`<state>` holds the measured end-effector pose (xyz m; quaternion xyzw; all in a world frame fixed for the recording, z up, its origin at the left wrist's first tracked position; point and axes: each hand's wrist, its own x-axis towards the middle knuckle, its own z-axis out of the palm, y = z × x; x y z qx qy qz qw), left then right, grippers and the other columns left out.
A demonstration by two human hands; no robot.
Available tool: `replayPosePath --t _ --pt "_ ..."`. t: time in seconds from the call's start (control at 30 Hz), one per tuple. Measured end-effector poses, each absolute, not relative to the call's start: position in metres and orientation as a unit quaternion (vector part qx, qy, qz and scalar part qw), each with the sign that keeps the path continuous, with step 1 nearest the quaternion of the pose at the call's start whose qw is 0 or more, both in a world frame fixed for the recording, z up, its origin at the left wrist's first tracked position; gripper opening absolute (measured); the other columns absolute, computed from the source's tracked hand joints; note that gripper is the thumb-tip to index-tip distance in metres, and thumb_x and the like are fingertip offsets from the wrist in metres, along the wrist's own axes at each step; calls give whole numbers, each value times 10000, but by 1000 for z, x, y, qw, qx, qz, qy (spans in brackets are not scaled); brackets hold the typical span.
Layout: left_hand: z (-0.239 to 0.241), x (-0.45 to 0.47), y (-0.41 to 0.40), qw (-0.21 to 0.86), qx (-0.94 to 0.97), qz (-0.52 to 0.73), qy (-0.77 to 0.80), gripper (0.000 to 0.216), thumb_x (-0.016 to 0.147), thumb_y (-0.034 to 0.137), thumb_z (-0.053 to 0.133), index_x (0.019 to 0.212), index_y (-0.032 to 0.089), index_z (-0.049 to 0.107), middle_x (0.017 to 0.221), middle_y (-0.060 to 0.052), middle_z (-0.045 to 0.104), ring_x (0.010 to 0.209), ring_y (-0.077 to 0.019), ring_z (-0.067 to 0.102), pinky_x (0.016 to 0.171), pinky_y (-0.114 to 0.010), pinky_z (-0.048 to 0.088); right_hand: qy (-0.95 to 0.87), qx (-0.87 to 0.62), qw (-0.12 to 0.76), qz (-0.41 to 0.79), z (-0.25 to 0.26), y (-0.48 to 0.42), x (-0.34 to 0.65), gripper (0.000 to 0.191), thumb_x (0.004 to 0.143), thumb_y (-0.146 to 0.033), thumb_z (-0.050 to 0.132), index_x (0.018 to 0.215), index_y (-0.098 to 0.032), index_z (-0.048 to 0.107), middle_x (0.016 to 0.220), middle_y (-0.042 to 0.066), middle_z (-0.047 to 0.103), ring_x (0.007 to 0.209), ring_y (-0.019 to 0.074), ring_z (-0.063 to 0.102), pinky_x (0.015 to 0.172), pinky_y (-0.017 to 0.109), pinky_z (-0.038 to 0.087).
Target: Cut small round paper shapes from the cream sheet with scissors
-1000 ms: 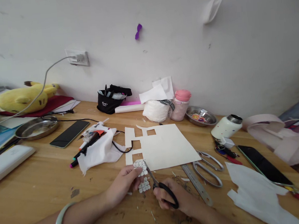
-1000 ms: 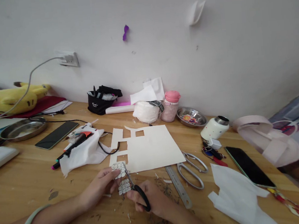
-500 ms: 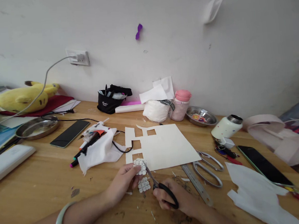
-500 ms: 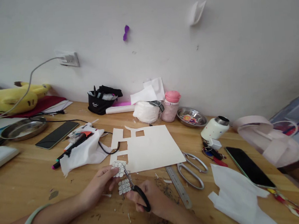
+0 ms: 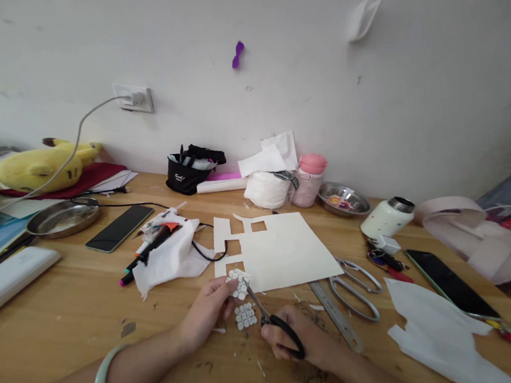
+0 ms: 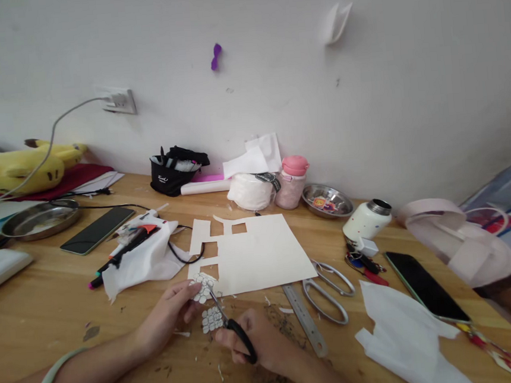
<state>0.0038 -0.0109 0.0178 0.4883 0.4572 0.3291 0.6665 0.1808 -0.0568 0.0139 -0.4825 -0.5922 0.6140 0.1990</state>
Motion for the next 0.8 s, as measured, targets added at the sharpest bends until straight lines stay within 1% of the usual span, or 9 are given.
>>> replayPosePath --t 0.1,0.27,0.33,0.43,0.57,0.7,0.8 --pt "19 4 -11 667 485 333 457 379 701 503 505 522 184 406 366 76 331 390 -73 225 429 -220 142 -592 -493 189 609 17 -58 181 406 749 -403 489 440 -162 383 408 -32 392 370 47 292 396 202 199" --pt "21 5 -12 656 496 338 457 391 703 507 495 506 188 384 367 73 334 397 -75 236 447 -218 175 -578 -498 195 616 22 -59 179 389 732 -404 503 454 -166 374 418 -38 380 384 46 295 407 201 204" --pt "21 5 -12 658 494 342 454 385 704 500 495 509 189 381 367 77 328 401 -75 240 458 -216 196 -576 -493 194 623 20 -59 179 390 733 -403 507 456 -168 368 417 -39 378 381 46 292 397 201 195" --pt "20 4 -12 660 493 340 453 384 707 495 492 506 188 377 369 80 322 402 -74 234 454 -214 187 -583 -491 193 618 14 -58 181 397 751 -397 502 455 -165 377 416 -36 386 374 46 285 385 204 179" --pt "19 4 -12 657 497 339 454 380 713 490 487 508 184 394 374 81 333 402 -71 228 446 -217 169 -589 -487 199 614 12 -58 181 404 754 -402 495 448 -160 390 411 -31 393 373 47 293 395 207 195" --pt "19 4 -12 659 491 333 463 384 711 497 491 508 184 396 367 81 344 395 -69 230 440 -220 170 -572 -477 202 636 17 -57 179 409 725 -416 509 442 -170 347 400 -39 377 370 42 290 397 203 199" --pt "15 4 -11 665 504 319 450 405 714 519 490 511 172 441 367 70 372 391 -72 264 439 -221 181 -548 -483 216 647 16 -57 179 374 712 -438 501 485 -168 376 409 -43 394 357 39 291 377 195 196"
